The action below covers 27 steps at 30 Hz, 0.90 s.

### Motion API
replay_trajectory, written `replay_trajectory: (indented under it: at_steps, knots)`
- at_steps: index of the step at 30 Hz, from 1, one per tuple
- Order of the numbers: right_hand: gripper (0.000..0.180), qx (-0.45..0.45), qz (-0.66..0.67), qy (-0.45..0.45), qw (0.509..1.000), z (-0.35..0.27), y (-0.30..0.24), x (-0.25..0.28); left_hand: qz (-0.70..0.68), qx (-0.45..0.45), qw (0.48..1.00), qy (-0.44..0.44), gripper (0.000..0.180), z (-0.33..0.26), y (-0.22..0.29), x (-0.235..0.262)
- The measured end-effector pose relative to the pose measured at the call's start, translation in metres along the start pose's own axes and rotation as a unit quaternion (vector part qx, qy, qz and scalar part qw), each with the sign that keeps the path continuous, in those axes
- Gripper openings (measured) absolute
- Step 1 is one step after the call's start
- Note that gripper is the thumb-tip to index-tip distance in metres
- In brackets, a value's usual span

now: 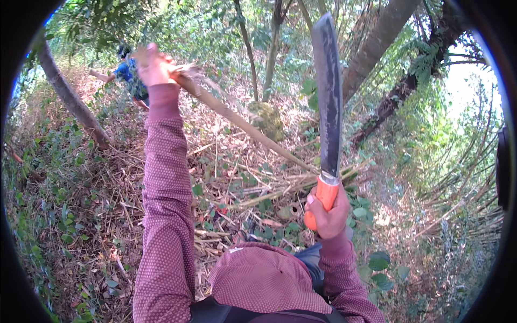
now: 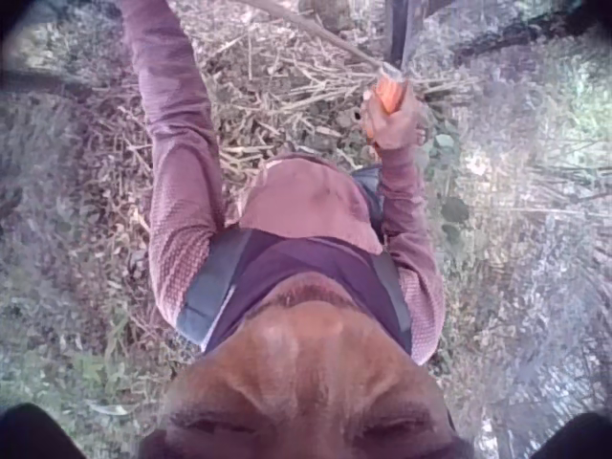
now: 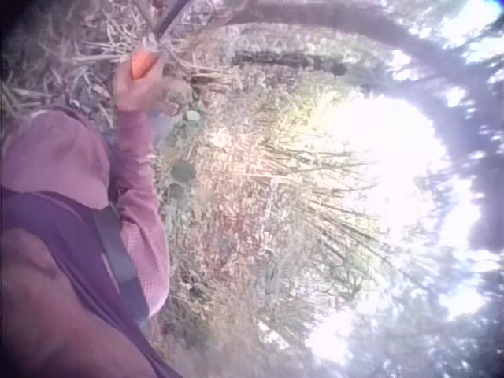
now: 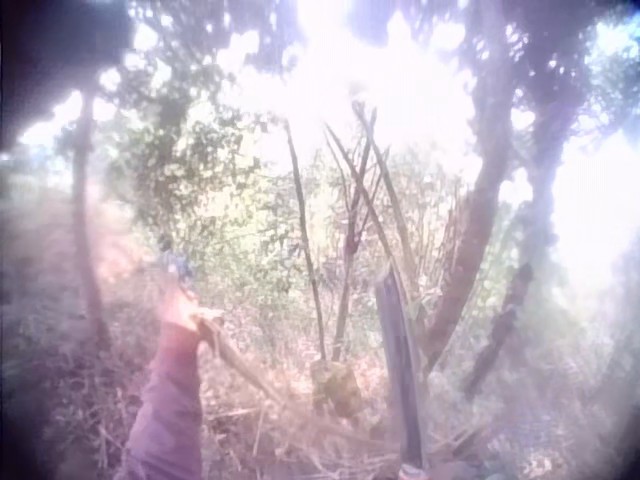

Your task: The person uses a machete to cut long bamboo stalks into smaller pieces in a forest. They hold the bamboo with one hand and chop it with the other, occasionally adjusting the position of the stalks. Another person is visible in the background working nearby.

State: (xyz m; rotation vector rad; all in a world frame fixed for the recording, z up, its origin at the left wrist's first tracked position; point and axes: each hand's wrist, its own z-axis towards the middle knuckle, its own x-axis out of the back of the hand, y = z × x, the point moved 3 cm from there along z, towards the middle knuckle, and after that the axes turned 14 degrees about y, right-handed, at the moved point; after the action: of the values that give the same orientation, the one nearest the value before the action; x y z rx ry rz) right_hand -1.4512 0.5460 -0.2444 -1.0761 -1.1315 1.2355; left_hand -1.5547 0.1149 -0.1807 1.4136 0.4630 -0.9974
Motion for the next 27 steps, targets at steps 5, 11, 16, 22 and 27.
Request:
replay_trajectory:
  at_steps: [5,11,16,22,27]
  knots:
    - [0.030,0.100,0.022,-0.039,0.994,-0.006,-0.068,-0.022,-0.009,-0.065,0.993,-0.101,0.025,-0.019,0.008,-0.063]
    - [0.037,0.200,-0.049,-0.003,0.979,0.000,-0.050,-0.039,0.031,-0.135,0.989,-0.048,0.025,-0.052,-0.011,-0.090]
    - [0.029,0.115,-0.158,-0.040,0.980,0.015,-0.003,-0.059,0.019,-0.126,0.991,-0.052,0.023,-0.049,-0.023,-0.084]
    - [0.032,0.104,-0.035,0.043,0.993,0.023,-0.012,-0.019,0.030,-0.135,0.985,-0.100,0.022,-0.035,-0.039,-0.048]
    - [0.032,0.076,-0.033,0.077,0.994,0.014,0.023,-0.009,0.065,0.086,0.994,0.026,0.024,-0.020,-0.044,-0.007]
